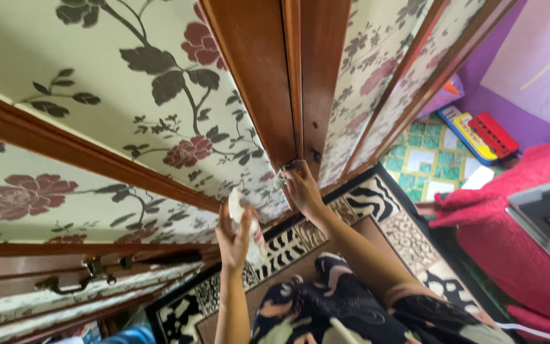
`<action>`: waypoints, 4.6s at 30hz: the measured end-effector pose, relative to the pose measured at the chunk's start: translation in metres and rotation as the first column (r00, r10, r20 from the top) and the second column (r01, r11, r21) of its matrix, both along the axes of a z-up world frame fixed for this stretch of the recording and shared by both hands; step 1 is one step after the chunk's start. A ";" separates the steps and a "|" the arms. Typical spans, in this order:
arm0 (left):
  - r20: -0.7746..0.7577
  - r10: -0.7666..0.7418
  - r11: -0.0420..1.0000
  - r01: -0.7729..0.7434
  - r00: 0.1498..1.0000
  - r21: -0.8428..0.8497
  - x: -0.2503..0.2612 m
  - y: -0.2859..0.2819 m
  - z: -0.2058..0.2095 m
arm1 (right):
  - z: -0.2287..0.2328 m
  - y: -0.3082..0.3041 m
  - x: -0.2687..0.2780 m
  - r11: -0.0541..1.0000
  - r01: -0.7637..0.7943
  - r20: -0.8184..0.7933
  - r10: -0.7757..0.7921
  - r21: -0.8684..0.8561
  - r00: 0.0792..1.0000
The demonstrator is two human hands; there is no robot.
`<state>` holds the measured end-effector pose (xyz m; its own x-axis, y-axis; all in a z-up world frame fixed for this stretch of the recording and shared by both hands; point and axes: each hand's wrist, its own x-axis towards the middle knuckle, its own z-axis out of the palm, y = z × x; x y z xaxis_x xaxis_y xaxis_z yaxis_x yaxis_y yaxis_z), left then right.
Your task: The person sprays a cleaning solution onto the wooden frame of a wardrobe and wipes it with a cloth. The person moves along the frame, repeatedly spraying and wiping different sections.
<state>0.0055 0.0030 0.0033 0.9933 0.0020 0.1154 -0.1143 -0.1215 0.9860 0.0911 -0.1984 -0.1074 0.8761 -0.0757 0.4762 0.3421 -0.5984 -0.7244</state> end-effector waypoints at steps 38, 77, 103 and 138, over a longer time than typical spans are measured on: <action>0.038 -0.093 0.988 0.087 0.995 0.126 0.011 -0.020 -0.002 | 0.117 -0.019 0.021 0.994 0.092 0.519 -0.052 -0.052 0.853; -0.081 0.111 0.966 -0.126 0.991 -0.225 -0.030 -0.140 -0.033 | 0.125 -0.141 0.063 0.992 0.021 0.433 -0.074 0.126 0.898; -0.004 0.058 0.987 -0.058 0.998 -0.147 -0.086 -0.106 -0.053 | 0.245 -0.097 0.070 0.989 0.147 0.669 -0.117 0.012 0.734; 0.031 0.306 0.947 -0.302 0.951 -0.106 -0.050 -0.196 -0.023 | 0.158 -0.143 0.103 0.974 -0.180 0.615 0.228 -0.139 0.755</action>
